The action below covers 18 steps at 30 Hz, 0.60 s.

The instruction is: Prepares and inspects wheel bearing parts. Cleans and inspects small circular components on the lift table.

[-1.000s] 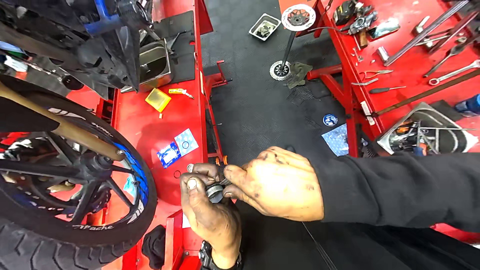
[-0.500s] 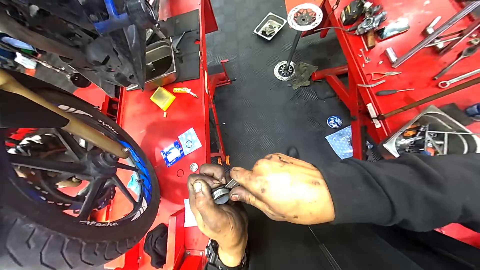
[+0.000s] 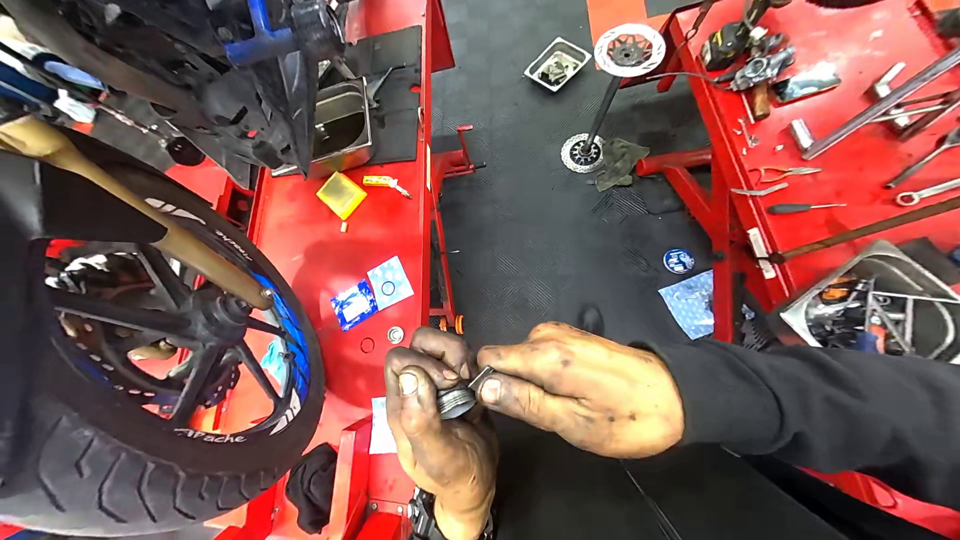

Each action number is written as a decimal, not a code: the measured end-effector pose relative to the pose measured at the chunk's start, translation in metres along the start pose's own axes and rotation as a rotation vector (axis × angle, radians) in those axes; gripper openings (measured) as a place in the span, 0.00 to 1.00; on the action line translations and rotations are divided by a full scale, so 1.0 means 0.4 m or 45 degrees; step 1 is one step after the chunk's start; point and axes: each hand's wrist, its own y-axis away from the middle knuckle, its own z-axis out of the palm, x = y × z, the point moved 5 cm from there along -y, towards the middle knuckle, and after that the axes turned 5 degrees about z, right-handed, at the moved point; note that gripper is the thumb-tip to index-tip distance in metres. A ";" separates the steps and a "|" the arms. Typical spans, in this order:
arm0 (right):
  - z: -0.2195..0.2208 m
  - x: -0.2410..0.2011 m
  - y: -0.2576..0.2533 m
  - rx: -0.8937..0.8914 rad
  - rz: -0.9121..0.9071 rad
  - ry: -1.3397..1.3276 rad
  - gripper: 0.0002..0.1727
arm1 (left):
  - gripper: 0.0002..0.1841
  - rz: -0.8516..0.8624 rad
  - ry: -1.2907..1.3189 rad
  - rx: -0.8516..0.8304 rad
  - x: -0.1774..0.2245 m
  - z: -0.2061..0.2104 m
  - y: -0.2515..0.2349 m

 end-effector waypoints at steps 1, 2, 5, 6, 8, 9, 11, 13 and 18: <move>-0.002 0.002 -0.001 -0.020 -0.001 -0.024 0.21 | 0.18 -0.015 0.004 0.008 0.000 0.002 0.002; -0.002 0.004 -0.001 -0.051 0.004 -0.049 0.21 | 0.19 -0.031 -0.003 0.013 0.000 0.002 0.006; -0.004 0.013 0.000 -0.124 0.009 -0.095 0.22 | 0.19 -0.057 -0.051 0.001 -0.001 0.001 0.014; -0.005 0.014 0.001 -0.117 -0.004 -0.062 0.22 | 0.19 -0.055 -0.078 -0.002 0.000 0.001 0.015; -0.009 0.011 0.004 -0.015 -0.048 0.161 0.21 | 0.19 -0.040 -0.141 -0.020 0.000 0.000 0.016; -0.009 0.012 0.006 0.023 -0.069 0.220 0.21 | 0.19 -0.031 -0.164 -0.031 -0.001 -0.001 0.017; -0.005 0.020 0.007 0.005 -0.062 0.166 0.21 | 0.19 -0.012 -0.212 -0.073 0.001 0.000 0.016; -0.003 0.030 0.007 -0.026 -0.034 0.095 0.22 | 0.19 -0.013 -0.270 -0.109 0.000 0.002 0.019; 0.000 0.038 0.012 -0.026 -0.110 0.009 0.24 | 0.20 -0.049 -0.277 -0.146 -0.003 0.007 0.034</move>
